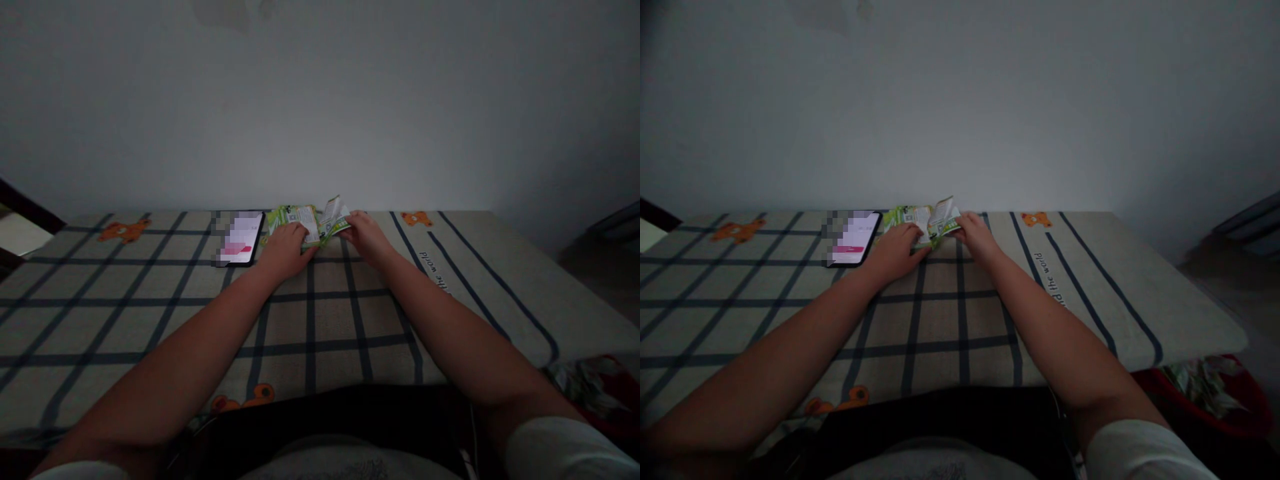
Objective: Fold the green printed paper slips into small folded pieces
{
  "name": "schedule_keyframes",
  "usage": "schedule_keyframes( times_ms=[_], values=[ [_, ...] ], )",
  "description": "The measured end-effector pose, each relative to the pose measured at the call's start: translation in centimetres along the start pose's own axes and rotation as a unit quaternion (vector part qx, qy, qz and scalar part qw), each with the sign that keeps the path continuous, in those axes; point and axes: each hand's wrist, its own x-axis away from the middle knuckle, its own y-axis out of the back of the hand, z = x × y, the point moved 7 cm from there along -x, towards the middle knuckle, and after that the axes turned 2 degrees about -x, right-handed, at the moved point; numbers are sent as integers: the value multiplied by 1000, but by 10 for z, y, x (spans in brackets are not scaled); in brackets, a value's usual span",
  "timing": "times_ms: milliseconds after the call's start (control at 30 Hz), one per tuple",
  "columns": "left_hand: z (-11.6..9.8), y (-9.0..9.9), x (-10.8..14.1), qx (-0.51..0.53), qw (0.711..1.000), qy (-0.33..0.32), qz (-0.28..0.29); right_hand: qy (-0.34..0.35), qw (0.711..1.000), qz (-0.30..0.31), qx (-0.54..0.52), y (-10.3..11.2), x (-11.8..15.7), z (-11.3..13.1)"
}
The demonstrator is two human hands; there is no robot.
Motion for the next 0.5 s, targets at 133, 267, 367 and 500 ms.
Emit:
schedule_keyframes(
  times_ms=[133, 267, 367, 500],
  values=[
    [2, 13, -2, 83, 995, 31, -50, 50, 996, -15, 70, 2, 5, 16],
    [1, 23, -2, 245, 963, 46, -102, 79, 985, 48, 148, -12, 14, 20],
    [7, 19, -1, 334, 932, 78, -118, 81, 981, 84, 156, -19, 19, 18],
    [26, 5, 2, 455, 862, 166, -147, 62, 986, 72, 136, -14, 17, 19]
  ],
)
